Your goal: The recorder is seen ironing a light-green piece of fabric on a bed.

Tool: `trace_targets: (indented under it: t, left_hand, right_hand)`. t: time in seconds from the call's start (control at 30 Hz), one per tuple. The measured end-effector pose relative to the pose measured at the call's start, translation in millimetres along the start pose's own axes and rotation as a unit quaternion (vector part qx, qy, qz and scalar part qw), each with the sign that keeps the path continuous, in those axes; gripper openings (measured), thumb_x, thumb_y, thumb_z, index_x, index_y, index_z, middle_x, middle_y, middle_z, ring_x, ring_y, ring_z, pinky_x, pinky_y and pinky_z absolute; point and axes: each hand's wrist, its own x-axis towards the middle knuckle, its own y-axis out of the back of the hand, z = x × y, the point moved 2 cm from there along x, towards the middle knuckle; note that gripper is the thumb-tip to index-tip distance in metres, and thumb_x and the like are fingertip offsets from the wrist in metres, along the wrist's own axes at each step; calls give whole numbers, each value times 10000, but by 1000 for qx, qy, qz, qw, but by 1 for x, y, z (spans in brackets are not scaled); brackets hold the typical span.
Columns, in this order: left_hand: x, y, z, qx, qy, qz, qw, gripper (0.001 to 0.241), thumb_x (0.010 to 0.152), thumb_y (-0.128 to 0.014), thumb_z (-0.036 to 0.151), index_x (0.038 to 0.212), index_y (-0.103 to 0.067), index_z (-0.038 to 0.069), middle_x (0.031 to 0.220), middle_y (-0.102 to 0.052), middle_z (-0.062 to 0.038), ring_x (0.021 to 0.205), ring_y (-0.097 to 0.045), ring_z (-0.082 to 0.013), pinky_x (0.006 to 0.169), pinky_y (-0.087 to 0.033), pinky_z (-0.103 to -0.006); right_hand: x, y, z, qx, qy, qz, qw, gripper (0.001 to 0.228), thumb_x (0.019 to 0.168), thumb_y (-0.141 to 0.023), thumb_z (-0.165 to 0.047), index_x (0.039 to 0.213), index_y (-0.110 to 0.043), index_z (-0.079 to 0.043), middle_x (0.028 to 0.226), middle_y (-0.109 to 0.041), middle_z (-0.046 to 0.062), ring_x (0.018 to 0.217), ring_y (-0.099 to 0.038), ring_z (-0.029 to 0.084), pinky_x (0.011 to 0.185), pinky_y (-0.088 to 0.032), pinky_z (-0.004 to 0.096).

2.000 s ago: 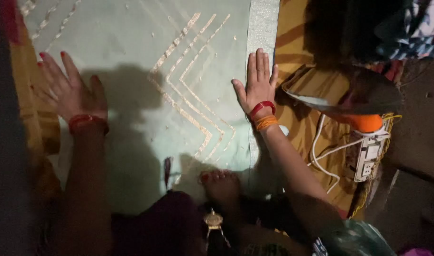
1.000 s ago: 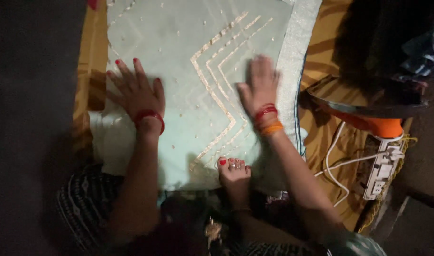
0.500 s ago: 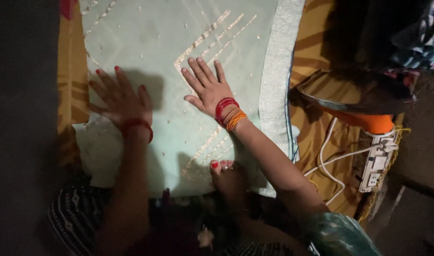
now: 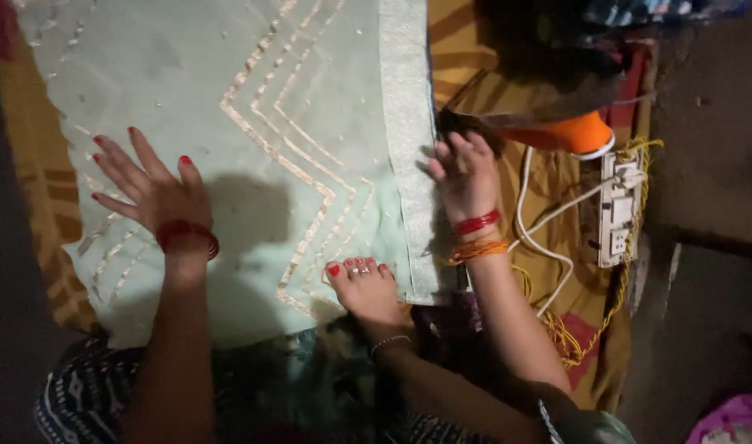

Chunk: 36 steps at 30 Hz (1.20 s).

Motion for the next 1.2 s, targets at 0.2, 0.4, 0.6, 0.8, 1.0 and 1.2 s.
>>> trace_targets:
  t: [0.2, 0.4, 0.6, 0.8, 1.0, 1.2]
  left_hand:
    - [-18, -36, 16, 32, -66, -36, 997, 655, 1102, -494, 492, 1619, -413, 98, 1698, -223, -244, 1567, -210, -389, 1217, -150, -738]
    - [-23, -36, 15, 81, -75, -45, 993, 705, 1033, -398, 486, 1634, -370, 119, 1704, -200, -240, 1578, -202, -371, 1201, -162, -713]
    - [-25, -54, 4, 95, -92, -42, 990, 687, 1101, -366, 492, 1688, -223, 164, 1733, -89, -206, 1601, -135, -353, 1220, -110, -697]
    - [-24, -38, 13, 71, -68, -67, 993, 685, 1071, -371, 481, 1674, -234, 185, 1728, -105, -190, 1599, -118, -350, 1225, -92, -690]
    - [-23, -41, 12, 64, -63, -69, 994, 686, 1075, -374, 474, 1677, -216, 186, 1735, -139, -189, 1605, -128, -347, 1235, -100, -686]
    - [-15, -58, 5, 104, -66, -64, 990, 686, 1050, -355, 492, 1656, -233, 195, 1700, -113, -162, 1556, -137, -331, 1204, -100, -678]
  right_hand:
    - [38, 84, -44, -173, 108, 117, 972, 809, 920, -747, 37, 1529, -272, -202, 1031, -588, 156, 876, -585, 246, 768, -531, 400]
    - [76, 80, -75, -174, 269, -51, 946, 343, 1012, -640, 10, 1348, -599, 64, 1277, -689, 155, 1125, -694, 286, 982, -605, 426]
    - [45, -54, -94, -285, 278, -128, 908, 484, 838, -690, 52, 1299, -598, -62, 1138, -675, 47, 1024, -664, 173, 902, -568, 318]
    - [69, -142, -98, -516, 282, -199, 784, 201, 942, -810, -60, 1082, -691, 22, 930, -700, -5, 775, -610, 87, 677, -488, 262]
    - [142, -124, -45, -547, 273, -251, 750, 222, 1001, -844, -146, 1036, -732, 42, 914, -739, 21, 790, -659, 68, 684, -530, 243]
    - [72, -135, -17, -576, 237, -120, 773, 317, 983, -739, -290, 956, -656, 15, 719, -654, 68, 585, -622, 140, 532, -483, 324]
